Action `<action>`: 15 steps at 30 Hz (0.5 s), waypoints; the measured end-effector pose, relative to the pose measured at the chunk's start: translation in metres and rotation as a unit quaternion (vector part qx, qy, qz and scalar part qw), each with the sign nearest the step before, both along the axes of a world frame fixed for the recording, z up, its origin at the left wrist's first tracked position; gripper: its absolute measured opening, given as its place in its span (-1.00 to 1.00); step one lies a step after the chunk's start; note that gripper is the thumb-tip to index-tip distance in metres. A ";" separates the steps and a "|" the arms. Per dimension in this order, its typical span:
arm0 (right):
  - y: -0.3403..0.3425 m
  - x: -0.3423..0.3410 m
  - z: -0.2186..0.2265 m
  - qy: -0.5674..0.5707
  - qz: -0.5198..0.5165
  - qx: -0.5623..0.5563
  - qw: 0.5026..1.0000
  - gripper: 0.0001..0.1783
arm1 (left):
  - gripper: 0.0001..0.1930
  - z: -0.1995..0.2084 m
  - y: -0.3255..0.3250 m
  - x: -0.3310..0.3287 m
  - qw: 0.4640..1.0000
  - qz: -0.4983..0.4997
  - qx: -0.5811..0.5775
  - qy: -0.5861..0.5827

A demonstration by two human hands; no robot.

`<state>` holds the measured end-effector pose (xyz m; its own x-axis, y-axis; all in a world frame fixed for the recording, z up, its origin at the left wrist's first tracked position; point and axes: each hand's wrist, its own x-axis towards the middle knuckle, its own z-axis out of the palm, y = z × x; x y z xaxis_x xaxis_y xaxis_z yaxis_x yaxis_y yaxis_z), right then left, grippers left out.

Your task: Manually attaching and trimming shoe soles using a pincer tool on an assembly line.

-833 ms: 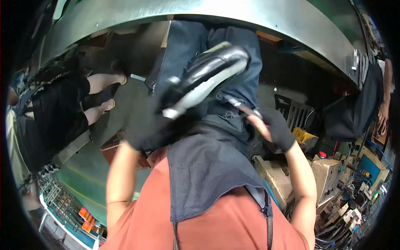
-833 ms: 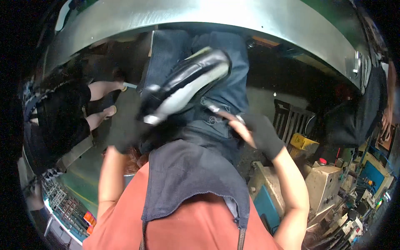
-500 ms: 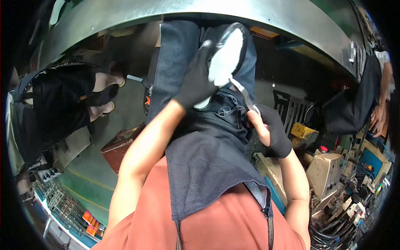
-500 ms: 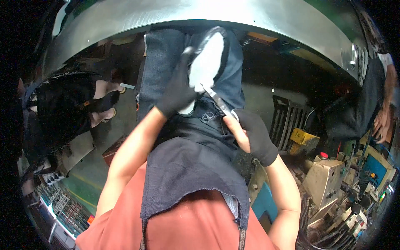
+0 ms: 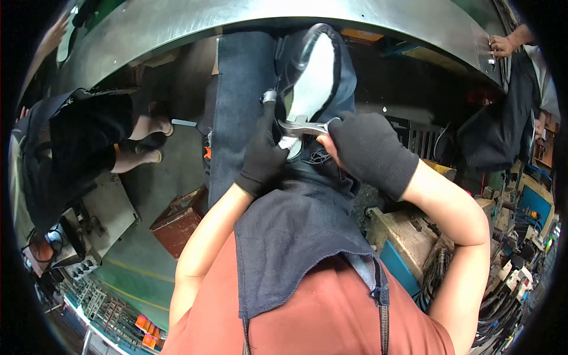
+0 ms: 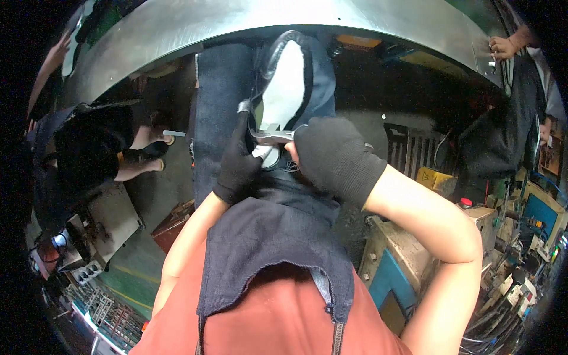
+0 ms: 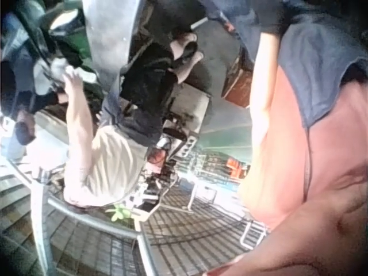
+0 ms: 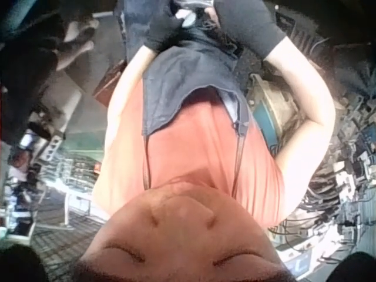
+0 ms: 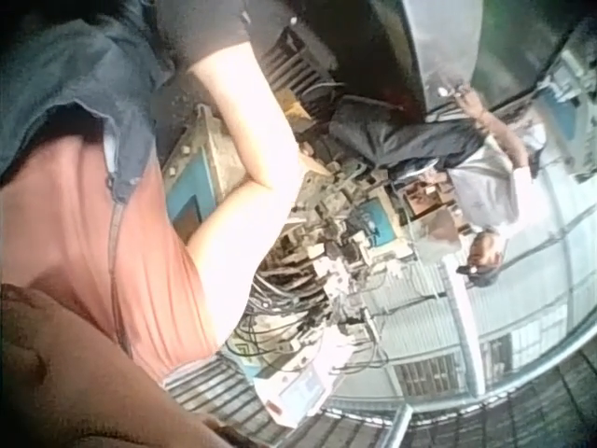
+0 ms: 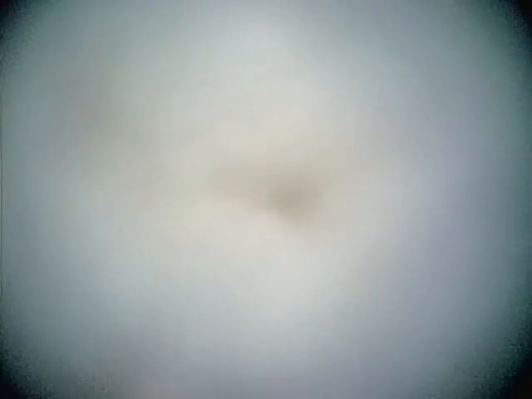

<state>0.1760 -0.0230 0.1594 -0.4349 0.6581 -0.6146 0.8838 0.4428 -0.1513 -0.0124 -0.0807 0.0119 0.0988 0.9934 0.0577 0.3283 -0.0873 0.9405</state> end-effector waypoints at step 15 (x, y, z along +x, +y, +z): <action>0.021 0.073 -0.053 0.204 -0.004 -0.106 0.973 -0.42 | -0.28 -0.019 0.029 0.019 0.988 0.030 0.117 0.101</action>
